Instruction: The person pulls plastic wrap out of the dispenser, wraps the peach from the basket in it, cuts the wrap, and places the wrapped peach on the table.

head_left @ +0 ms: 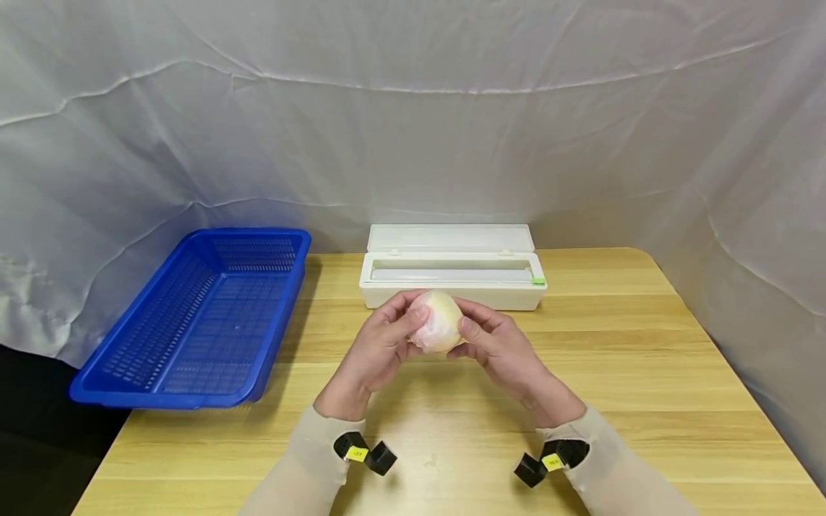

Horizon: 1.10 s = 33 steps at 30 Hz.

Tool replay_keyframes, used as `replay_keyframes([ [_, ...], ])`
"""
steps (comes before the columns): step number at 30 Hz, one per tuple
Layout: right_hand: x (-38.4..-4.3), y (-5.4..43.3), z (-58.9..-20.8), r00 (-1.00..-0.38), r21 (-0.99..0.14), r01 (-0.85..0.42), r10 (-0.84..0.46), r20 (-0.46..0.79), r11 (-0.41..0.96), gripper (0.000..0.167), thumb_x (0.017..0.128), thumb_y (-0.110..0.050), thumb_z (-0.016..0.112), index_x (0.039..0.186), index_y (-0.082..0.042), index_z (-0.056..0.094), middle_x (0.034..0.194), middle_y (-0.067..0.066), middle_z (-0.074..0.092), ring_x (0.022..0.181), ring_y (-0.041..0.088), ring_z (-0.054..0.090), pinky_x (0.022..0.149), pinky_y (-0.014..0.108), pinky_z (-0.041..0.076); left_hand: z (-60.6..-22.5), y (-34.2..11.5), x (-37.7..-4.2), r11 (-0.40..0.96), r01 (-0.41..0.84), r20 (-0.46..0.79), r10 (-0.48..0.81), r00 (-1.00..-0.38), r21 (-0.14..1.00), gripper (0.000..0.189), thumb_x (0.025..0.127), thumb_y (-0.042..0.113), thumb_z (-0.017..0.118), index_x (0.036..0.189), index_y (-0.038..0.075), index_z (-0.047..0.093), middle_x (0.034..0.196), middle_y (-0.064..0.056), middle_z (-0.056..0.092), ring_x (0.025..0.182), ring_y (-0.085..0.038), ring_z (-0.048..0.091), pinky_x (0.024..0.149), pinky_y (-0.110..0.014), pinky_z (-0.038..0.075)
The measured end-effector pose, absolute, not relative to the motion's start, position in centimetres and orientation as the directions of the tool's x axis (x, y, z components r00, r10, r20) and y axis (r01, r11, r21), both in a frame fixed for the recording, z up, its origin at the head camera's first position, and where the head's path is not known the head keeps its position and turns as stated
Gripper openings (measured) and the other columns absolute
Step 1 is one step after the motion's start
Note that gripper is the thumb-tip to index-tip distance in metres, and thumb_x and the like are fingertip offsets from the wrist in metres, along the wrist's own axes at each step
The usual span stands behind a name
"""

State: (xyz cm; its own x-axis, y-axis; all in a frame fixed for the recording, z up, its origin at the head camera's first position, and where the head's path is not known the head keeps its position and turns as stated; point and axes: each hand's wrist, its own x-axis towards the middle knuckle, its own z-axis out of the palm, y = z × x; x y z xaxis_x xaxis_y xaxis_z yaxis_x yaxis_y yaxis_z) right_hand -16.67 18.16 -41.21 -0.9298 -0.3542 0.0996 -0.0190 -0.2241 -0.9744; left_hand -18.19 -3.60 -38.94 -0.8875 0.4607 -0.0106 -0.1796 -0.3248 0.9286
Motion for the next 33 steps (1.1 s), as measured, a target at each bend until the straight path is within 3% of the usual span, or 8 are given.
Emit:
replay_keyframes([
  [4, -16.8, 18.3, -40.8, -0.926, -0.976, 0.012, -0.371, 0.071, -0.217, 0.047, 0.112, -0.025, 0.054, 0.151, 0.0, 0.052, 0.13, 0.0, 0.067, 0.106, 0.016, 0.069, 0.089, 0.041, 0.063, -39.2, -3.5, -18.2, -0.268, -0.095, 0.044, 0.472, -0.881, 0.959, 0.042, 0.105, 0.006, 0.059, 0.146, 0.0, 0.05, 0.132, -0.006, 0.051, 0.104, -0.016, 0.065, 0.082, -0.024, 0.058],
  [8, -16.8, 18.0, -40.5, -0.943, -0.987, 0.049, -0.332, 0.005, -0.153, 0.052, 0.113, -0.029, 0.049, 0.148, 0.008, 0.05, 0.126, 0.003, 0.067, 0.104, 0.017, 0.07, 0.089, 0.047, 0.063, -39.7, -3.1, -18.1, -0.169, -0.004, 0.077, 0.468, -0.88, 0.986, 0.05, 0.099, 0.002, 0.069, 0.146, 0.007, 0.055, 0.141, -0.008, 0.047, 0.117, -0.022, 0.061, 0.089, -0.028, 0.058],
  [16, -16.8, 17.8, -40.4, -0.961, -0.987, 0.101, -0.27, -0.065, -0.122, 0.051, 0.111, -0.029, 0.055, 0.139, 0.013, 0.057, 0.12, 0.004, 0.069, 0.106, 0.015, 0.069, 0.084, 0.035, 0.064, -40.0, -2.7, -17.9, -0.066, 0.084, 0.105, 0.435, -0.894, 0.994, 0.052, 0.093, 0.001, 0.077, 0.142, 0.013, 0.063, 0.141, -0.009, 0.054, 0.117, -0.022, 0.059, 0.089, -0.027, 0.059],
  [23, -17.0, 18.4, -40.3, -0.945, -0.967, 0.18, -0.304, -0.119, -0.183, 0.048, 0.112, -0.04, 0.052, 0.131, 0.004, 0.06, 0.11, 0.003, 0.068, 0.094, 0.013, 0.07, 0.074, 0.025, 0.061, -40.2, -2.5, -17.8, -0.043, 0.224, 0.219, 0.454, -0.864, 0.974, 0.057, 0.088, -0.002, 0.082, 0.141, 0.01, 0.063, 0.145, -0.008, 0.048, 0.122, -0.023, 0.058, 0.099, -0.029, 0.055],
  [30, -17.0, 18.9, -40.5, -0.876, -0.946, 0.167, -0.483, -0.013, -0.277, 0.048, 0.114, -0.034, 0.045, 0.146, 0.002, 0.051, 0.129, 0.01, 0.066, 0.108, 0.022, 0.073, 0.093, 0.05, 0.062, -40.3, -2.8, -18.0, -0.053, 0.318, 0.308, 0.437, -0.845, 0.947, 0.065, 0.089, -0.002, 0.081, 0.148, 0.011, 0.059, 0.152, -0.007, 0.046, 0.132, -0.026, 0.054, 0.112, -0.036, 0.049],
  [33, -17.0, 18.8, -40.4, -0.892, -0.957, 0.112, -0.452, 0.022, -0.267, 0.048, 0.112, -0.022, 0.05, 0.154, 0.0, 0.042, 0.138, 0.012, 0.061, 0.113, 0.022, 0.071, 0.094, 0.05, 0.061, -40.2, -2.8, -18.1, -0.026, 0.282, 0.268, 0.399, -0.877, 0.959, 0.072, 0.091, 0.002, 0.081, 0.156, 0.014, 0.051, 0.157, -0.005, 0.046, 0.139, -0.026, 0.053, 0.115, -0.04, 0.048],
])
